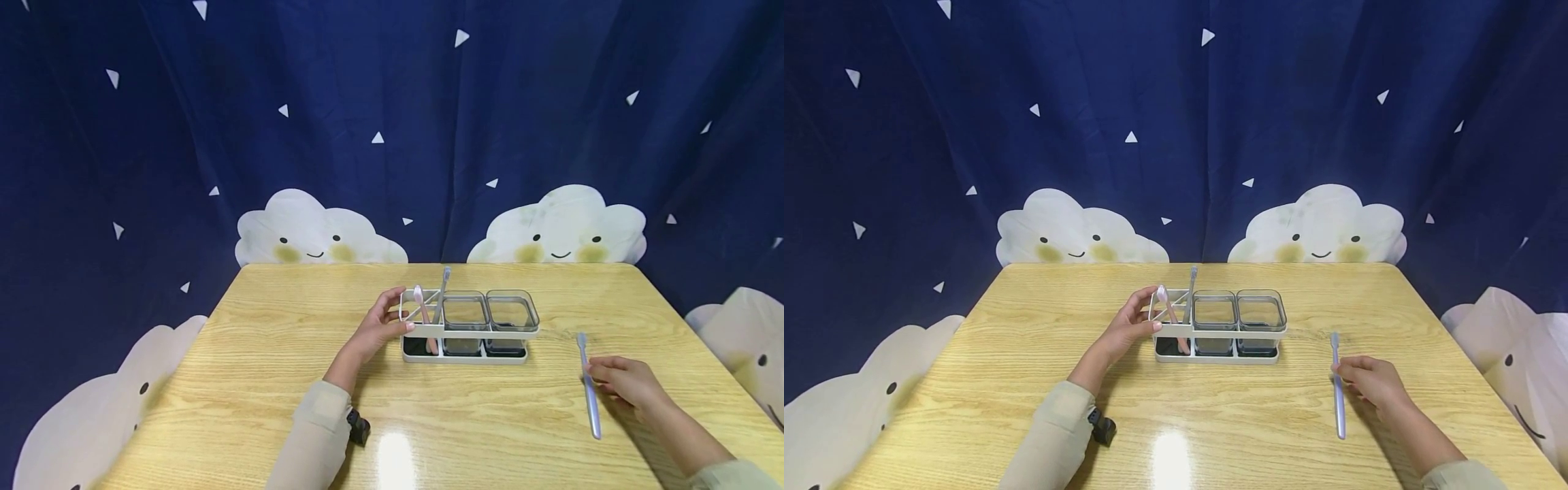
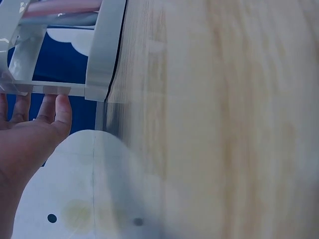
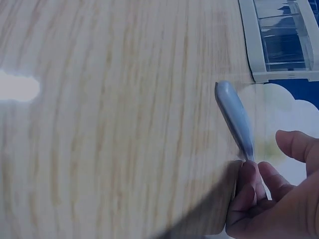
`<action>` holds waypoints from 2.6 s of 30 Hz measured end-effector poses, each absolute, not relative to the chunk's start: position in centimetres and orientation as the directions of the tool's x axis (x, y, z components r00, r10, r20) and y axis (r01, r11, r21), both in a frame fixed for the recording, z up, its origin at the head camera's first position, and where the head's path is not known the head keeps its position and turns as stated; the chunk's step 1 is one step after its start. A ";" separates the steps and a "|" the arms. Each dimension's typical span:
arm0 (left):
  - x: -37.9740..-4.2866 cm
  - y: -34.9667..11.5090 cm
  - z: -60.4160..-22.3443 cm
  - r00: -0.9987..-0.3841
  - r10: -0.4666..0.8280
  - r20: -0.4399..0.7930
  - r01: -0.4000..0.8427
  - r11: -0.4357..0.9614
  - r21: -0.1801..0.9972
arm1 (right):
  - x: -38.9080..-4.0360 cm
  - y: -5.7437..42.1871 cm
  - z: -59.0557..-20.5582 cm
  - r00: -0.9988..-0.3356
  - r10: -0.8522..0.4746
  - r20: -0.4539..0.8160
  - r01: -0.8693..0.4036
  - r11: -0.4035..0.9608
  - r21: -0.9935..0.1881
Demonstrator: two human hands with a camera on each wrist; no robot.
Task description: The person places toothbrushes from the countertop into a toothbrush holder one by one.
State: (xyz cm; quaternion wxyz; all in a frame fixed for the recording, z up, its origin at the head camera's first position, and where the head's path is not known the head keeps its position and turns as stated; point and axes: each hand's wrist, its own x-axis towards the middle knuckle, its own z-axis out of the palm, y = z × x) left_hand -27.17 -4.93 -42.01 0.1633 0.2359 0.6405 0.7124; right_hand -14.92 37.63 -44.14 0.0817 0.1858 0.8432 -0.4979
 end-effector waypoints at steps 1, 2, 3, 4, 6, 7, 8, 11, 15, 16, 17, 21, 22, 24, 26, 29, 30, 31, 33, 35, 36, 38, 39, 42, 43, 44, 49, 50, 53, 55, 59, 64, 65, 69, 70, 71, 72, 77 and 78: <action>-27.2 -4.9 -42.0 -0.837 0.534 0.125 0.069 -0.122 0.990 | -15.0 37.6 -44.2 -0.919 0.234 -0.317 0.391 0.446 -0.805; -27.2 -4.9 -41.9 -0.835 0.536 0.124 0.071 -0.118 0.990 | -15.1 37.6 -44.2 -0.920 0.233 -0.315 0.389 0.452 -0.803; -27.2 -5.0 -41.9 -0.835 0.537 0.123 0.073 -0.114 0.991 | -15.2 37.6 -44.3 -0.922 0.231 -0.311 0.385 0.457 -0.802; -27.2 -5.0 -41.9 -0.836 0.533 0.125 0.073 -0.118 0.990 | -15.2 37.6 -44.3 -0.924 0.229 -0.307 0.381 0.463 -0.800; -27.1 -4.9 -41.9 -0.840 0.527 0.130 0.074 -0.126 0.989 | -15.3 37.5 -44.4 -0.927 0.225 -0.302 0.374 0.465 -0.802; -27.1 -4.9 -42.0 -0.841 0.525 0.131 0.075 -0.126 0.989 | -15.3 37.4 -44.5 -0.928 0.222 -0.298 0.370 0.467 -0.803; -27.2 -4.9 -42.0 -0.841 0.525 0.132 0.074 -0.130 0.989 | -15.3 37.4 -44.5 -0.932 0.217 -0.291 0.361 0.471 -0.805; -27.4 -4.9 -42.5 -0.845 0.519 0.129 0.065 -0.140 0.988 | -15.3 37.2 -44.8 -0.942 0.211 -0.263 0.334 0.492 -0.804; -28.3 -4.8 -43.7 -0.848 0.517 0.118 0.052 -0.140 0.989 | -15.3 36.9 -45.1 -0.951 0.217 -0.221 0.305 0.534 -0.788; -28.5 -4.8 -44.0 -0.849 0.516 0.117 0.050 -0.141 0.989 | -15.3 36.8 -45.2 -0.952 0.220 -0.211 0.299 0.542 -0.786; -28.7 -4.7 -44.3 -0.850 0.515 0.115 0.049 -0.140 0.989 | -15.4 36.8 -45.2 -0.954 0.222 -0.203 0.294 0.547 -0.784; -28.8 -4.6 -44.6 -0.855 0.503 0.125 0.060 -0.143 0.988 | -15.4 36.6 -45.2 -0.955 0.226 -0.193 0.289 0.550 -0.783; -28.8 -4.6 -44.6 -0.857 0.500 0.128 0.063 -0.144 0.987 | -15.5 36.6 -45.2 -0.954 0.229 -0.195 0.292 0.547 -0.785; -28.8 -4.6 -44.6 -0.859 0.495 0.132 0.068 -0.146 0.987 | -15.5 36.6 -45.1 -0.953 0.233 -0.195 0.295 0.554 -0.779; -28.7 -4.6 -44.6 -0.862 0.489 0.132 0.068 -0.148 0.987 | -15.5 36.6 -45.1 -0.954 0.239 -0.183 0.292 0.584 -0.757; -28.6 -4.6 -44.7 -0.866 0.483 0.129 0.067 -0.144 0.987 | -15.6 36.4 -45.2 -0.954 0.256 -0.156 0.288 0.636 -0.716; -28.6 -4.6 -44.7 -0.867 0.483 0.127 0.066 -0.142 0.988 | -15.6 36.3 -45.3 -0.952 0.267 -0.151 0.293 0.643 -0.707; -28.6 -4.7 -44.7 -0.866 0.483 0.127 0.066 -0.141 0.988 | -15.5 36.2 -45.4 -0.949 0.278 -0.148 0.299 0.646 -0.703; -28.7 -4.7 -44.7 -0.866 0.484 0.127 0.066 -0.141 0.988 | -15.5 36.1 -45.5 -0.943 0.302 -0.140 0.309 0.639 -0.704; -28.7 -4.7 -44.7 -0.864 0.487 0.128 0.065 -0.145 0.987 | -15.4 35.9 -45.6 -0.936 0.326 -0.135 0.320 0.625 -0.712; -28.7 -4.7 -44.7 -0.863 0.489 0.129 0.064 -0.147 0.987 | -15.4 35.9 -45.6 -0.932 0.338 -0.132 0.325 0.617 -0.717; -28.7 -4.8 -44.6 -0.859 0.495 0.130 0.064 -0.148 0.987 | -15.4 35.8 -45.6 -0.927 0.354 -0.121 0.328 0.612 -0.720; -28.6 -4.8 -44.6 -0.857 0.498 0.131 0.065 -0.148 0.987 | -15.4 35.7 -45.7 -0.925 0.362 -0.118 0.331 0.611 -0.719; -28.6 -4.8 -44.5 -0.856 0.501 0.129 0.064 -0.145 0.987 | -15.3 35.7 -45.7 -0.925 0.362 -0.116 0.329 0.609 -0.722; -28.6 -4.8 -44.5 -0.857 0.500 0.129 0.065 -0.144 0.988 | -15.3 35.7 -45.7 -0.926 0.360 -0.116 0.328 0.611 -0.721; -28.6 -4.8 -44.5 -0.858 0.497 0.130 0.067 -0.142 0.988 | -15.2 35.7 -45.7 -0.926 0.359 -0.114 0.326 0.613 -0.720; -28.7 -4.8 -44.5 -0.861 0.494 0.122 0.061 -0.138 0.989 | -15.2 35.6 -45.9 -0.922 0.374 -0.095 0.328 0.631 -0.703; -28.7 -4.8 -44.5 -0.860 0.496 0.120 0.058 -0.138 0.989 | -15.2 35.5 -45.9 -0.921 0.379 -0.088 0.328 0.637 -0.697; -28.5 -4.9 -44.0 -0.852 0.510 0.114 0.050 -0.137 0.989 | -15.1 35.4 -45.8 -0.919 0.387 -0.070 0.328 0.656 -0.679; -28.1 -5.0 -43.4 -0.845 0.522 0.114 0.048 -0.138 0.989 | -15.0 35.4 -45.7 -0.919 0.388 -0.066 0.328 0.662 -0.673; -27.4 -5.1 -42.4 -0.843 0.524 0.118 0.057 -0.131 0.990 | -14.8 35.4 -45.8 -0.918 0.391 -0.069 0.333 0.666 -0.667; -27.1 -5.0 -42.2 -0.844 0.521 0.124 0.058 -0.142 0.988 | -14.8 35.4 -45.7 -0.917 0.389 -0.085 0.343 0.664 -0.665; -27.0 -5.0 -42.2 -0.844 0.522 0.125 0.058 -0.143 0.988 | -14.8 35.4 -45.7 -0.918 0.387 -0.091 0.346 0.663 -0.664; -27.0 -5.0 -42.2 -0.846 0.518 0.123 0.062 -0.134 0.989 | -14.8 35.5 -45.7 -0.922 0.374 -0.103 0.342 0.656 -0.673; -27.0 -5.0 -42.1 -0.847 0.517 0.122 0.064 -0.130 0.989 | -14.8 35.5 -45.7 -0.922 0.374 -0.102 0.341 0.656 -0.674; -27.0 -5.0 -42.1 -0.848 0.516 0.122 0.064 -0.128 0.990 | -14.8 35.6 -45.7 -0.922 0.376 -0.096 0.339 0.661 -0.670; -27.0 -4.9 -42.1 -0.847 0.517 0.121 0.063 -0.127 0.990 | -14.8 35.6 -45.7 -0.920 0.380 -0.094 0.341 0.659 -0.670; -27.1 -5.0 -42.1 -0.841 0.527 0.121 0.061 -0.130 0.990 | -14.9 35.7 -45.7 -0.906 0.418 -0.066 0.346 0.643 -0.683; -27.1 -5.0 -42.1 -0.839 0.530 0.125 0.063 -0.133 0.989 | -14.9 35.7 -45.7 -0.902 0.428 -0.061 0.347 0.632 -0.693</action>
